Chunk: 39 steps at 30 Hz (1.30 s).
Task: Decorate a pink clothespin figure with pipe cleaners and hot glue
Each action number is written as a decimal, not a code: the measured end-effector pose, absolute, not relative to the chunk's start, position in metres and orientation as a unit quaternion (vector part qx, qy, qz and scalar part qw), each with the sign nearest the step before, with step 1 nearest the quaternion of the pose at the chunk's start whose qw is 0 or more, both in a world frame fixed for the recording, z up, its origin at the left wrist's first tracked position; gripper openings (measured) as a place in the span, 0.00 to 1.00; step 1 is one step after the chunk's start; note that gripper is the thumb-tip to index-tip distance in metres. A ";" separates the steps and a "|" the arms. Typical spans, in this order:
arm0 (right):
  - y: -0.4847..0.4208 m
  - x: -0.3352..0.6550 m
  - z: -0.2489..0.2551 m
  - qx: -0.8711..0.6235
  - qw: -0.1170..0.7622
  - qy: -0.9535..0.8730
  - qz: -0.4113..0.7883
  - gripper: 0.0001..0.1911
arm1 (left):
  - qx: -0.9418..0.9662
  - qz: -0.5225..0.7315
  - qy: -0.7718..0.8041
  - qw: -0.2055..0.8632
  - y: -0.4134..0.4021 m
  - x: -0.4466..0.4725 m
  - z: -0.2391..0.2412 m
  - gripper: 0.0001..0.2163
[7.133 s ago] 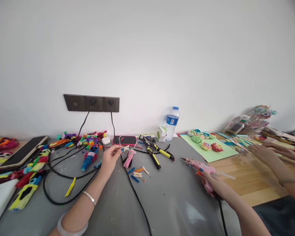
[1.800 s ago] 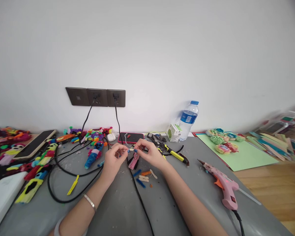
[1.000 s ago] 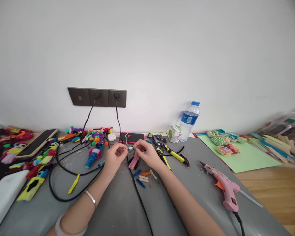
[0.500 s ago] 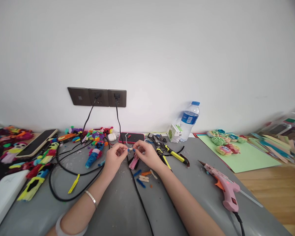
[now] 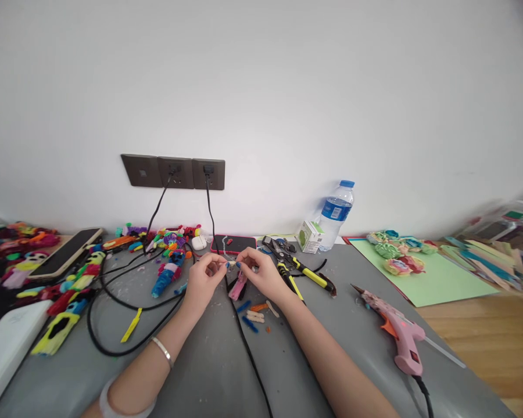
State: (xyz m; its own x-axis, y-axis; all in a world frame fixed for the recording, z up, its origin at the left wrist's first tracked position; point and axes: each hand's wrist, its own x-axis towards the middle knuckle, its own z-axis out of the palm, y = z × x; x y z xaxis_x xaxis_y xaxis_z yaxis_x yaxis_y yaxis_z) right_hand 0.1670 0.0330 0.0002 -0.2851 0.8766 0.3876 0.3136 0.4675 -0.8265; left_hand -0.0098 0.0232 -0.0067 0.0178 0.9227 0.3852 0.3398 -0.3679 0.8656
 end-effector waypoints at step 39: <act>0.033 0.168 -0.002 -0.396 0.452 -0.722 0.341 0.04 | 0.648 0.516 0.478 0.293 0.024 -0.010 -0.011 0.05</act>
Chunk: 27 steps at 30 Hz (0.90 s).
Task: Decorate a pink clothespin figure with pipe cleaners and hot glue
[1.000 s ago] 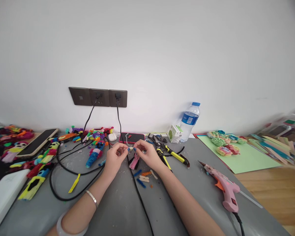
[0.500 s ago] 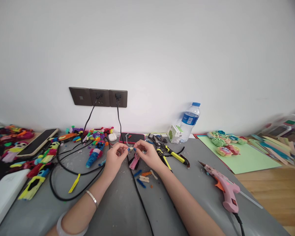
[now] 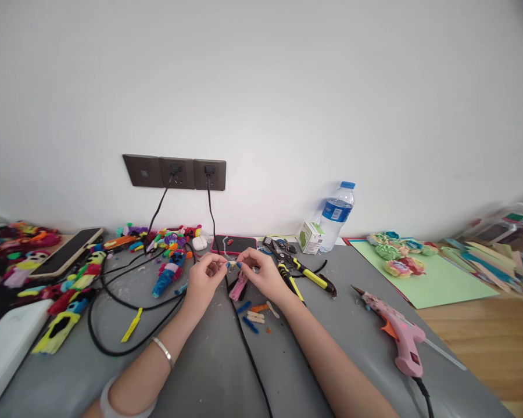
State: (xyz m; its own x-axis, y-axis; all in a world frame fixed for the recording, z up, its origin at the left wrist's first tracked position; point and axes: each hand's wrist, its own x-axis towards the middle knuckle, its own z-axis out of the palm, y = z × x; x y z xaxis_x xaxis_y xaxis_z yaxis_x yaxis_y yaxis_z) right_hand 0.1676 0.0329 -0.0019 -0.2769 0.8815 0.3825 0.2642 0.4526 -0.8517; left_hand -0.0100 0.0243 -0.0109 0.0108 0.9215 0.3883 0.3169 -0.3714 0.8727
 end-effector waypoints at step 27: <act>0.033 0.167 -0.002 -0.399 0.451 -0.727 0.330 0.05 | 0.649 0.506 0.487 0.291 0.024 -0.011 -0.009 0.06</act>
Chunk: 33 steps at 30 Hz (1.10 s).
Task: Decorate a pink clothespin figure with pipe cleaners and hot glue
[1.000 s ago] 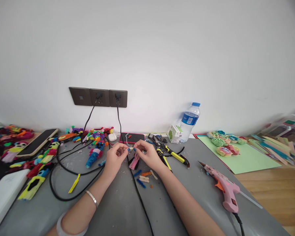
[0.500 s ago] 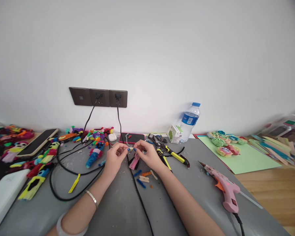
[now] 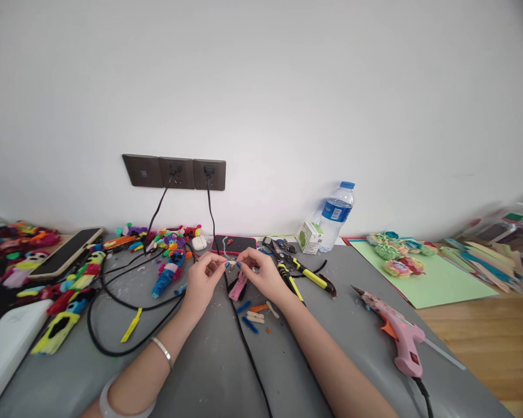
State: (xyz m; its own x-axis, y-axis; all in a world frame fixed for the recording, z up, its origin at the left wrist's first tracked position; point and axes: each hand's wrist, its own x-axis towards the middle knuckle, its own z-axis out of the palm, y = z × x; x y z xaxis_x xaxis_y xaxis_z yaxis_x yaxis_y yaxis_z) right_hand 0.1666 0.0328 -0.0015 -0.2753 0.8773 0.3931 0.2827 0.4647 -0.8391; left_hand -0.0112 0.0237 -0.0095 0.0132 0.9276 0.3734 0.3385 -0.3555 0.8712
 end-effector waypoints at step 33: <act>0.032 0.167 0.000 -0.398 0.452 -0.726 0.331 0.04 | 0.650 0.514 0.482 0.285 0.023 -0.011 -0.008 0.05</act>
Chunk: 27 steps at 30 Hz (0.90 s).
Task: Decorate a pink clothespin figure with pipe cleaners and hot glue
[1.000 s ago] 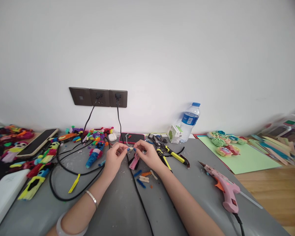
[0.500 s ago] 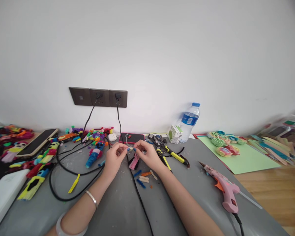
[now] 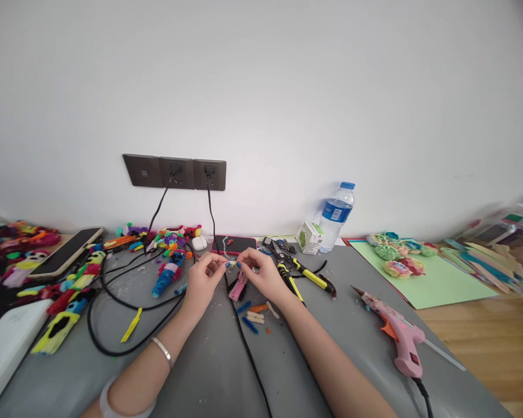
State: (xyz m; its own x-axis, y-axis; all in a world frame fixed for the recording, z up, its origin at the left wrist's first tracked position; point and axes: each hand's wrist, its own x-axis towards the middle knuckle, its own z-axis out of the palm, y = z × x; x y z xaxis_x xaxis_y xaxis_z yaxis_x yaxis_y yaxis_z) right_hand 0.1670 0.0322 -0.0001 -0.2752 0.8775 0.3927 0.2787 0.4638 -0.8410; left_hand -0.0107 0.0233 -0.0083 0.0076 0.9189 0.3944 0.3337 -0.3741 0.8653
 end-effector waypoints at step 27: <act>0.033 0.167 0.000 -0.398 0.453 -0.727 0.329 0.04 | 0.649 0.517 0.481 0.283 0.023 -0.010 -0.008 0.05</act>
